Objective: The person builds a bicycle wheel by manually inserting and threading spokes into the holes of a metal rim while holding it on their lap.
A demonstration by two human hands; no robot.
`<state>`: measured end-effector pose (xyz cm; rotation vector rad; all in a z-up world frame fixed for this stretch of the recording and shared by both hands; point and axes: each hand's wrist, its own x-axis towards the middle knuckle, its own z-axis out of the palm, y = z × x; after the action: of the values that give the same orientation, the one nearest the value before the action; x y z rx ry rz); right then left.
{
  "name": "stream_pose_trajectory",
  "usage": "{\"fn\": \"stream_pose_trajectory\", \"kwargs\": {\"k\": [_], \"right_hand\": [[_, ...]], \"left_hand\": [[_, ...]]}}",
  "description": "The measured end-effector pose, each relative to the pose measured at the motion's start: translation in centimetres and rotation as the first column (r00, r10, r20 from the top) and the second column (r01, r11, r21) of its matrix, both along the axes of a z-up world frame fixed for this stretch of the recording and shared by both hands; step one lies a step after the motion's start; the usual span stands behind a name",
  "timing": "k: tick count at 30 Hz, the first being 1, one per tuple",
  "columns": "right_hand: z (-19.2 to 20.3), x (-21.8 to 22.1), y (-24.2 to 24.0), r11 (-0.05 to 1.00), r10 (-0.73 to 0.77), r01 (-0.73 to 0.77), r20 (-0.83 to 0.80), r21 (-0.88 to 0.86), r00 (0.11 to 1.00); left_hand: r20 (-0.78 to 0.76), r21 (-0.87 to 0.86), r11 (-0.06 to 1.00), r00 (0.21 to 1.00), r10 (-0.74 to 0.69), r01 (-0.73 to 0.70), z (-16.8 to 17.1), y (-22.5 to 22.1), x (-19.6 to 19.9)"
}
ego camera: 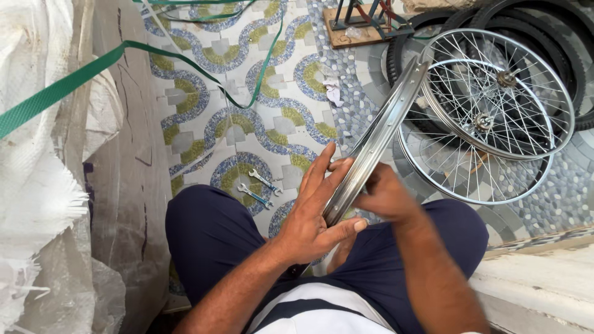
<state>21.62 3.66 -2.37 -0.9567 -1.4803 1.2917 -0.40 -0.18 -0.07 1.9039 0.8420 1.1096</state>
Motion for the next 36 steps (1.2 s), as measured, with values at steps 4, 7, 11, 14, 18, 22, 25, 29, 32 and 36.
{"fn": "stream_pose_trajectory", "kwargs": {"k": [4, 7, 11, 14, 18, 22, 25, 29, 32, 36], "right_hand": [[0.1, 1.1, 0.3, 0.949, 0.164, -0.221, -0.245, -0.226, 0.956], [-2.0, -3.0, -2.4, 0.799, -0.579, 0.448, 0.314, 0.401, 0.753], [-1.8, -3.1, -2.2, 0.764, -0.554, 0.436, 0.138, 0.475, 0.821], [-2.3, -0.2, -1.8, 0.988, 0.0, 0.041, -0.268, 0.147, 0.963], [-5.4, 0.9, -1.6, 0.973, -0.23, 0.229, -0.063, -0.015, 0.971], [-3.4, 0.9, -1.9, 0.936, -0.203, 0.244, -0.176, 0.254, 0.963], [-3.0, 0.3, -1.5, 0.913, -0.28, 0.354, -0.321, 0.204, 0.905], [-4.0, -0.2, -2.2, 0.947, -0.226, 0.264, -0.207, 0.184, 0.952], [-4.6, -0.4, -2.0, 0.986, -0.075, 0.126, -0.375, 0.113, 0.924], [-3.4, -0.8, -1.2, 0.986, -0.081, -0.016, -0.549, -0.169, 0.832]], "left_hand": [[0.012, -0.049, 0.999, 1.0, -0.009, 0.01, 0.2, -0.5, 0.1], [0.021, -0.03, 1.0, 1.0, 0.004, -0.003, 0.3, -0.3, 0.1], [-0.012, -0.031, 0.999, 1.0, -0.02, 0.02, 1.4, 0.8, 0.2], [-0.002, -0.078, 0.996, 0.999, -0.033, 0.032, 2.4, 3.0, 1.3], [0.129, -0.243, 0.959, 0.985, -0.117, 0.146, 3.7, 7.2, 2.9], [0.071, -0.072, 0.997, 0.997, -0.034, 0.039, 4.1, 5.5, 1.2], [0.079, -0.318, 0.944, 0.995, -0.063, 0.085, 3.0, 2.2, -0.3], [0.064, 0.0, 0.999, 0.997, -0.042, 0.042, 1.2, 0.0, -0.6], [0.056, 0.111, 0.994, 0.998, -0.021, 0.015, 0.3, -0.6, -0.7], [0.042, 0.118, 0.993, 0.999, -0.006, 0.001, 0.4, -0.8, -0.6]]}}
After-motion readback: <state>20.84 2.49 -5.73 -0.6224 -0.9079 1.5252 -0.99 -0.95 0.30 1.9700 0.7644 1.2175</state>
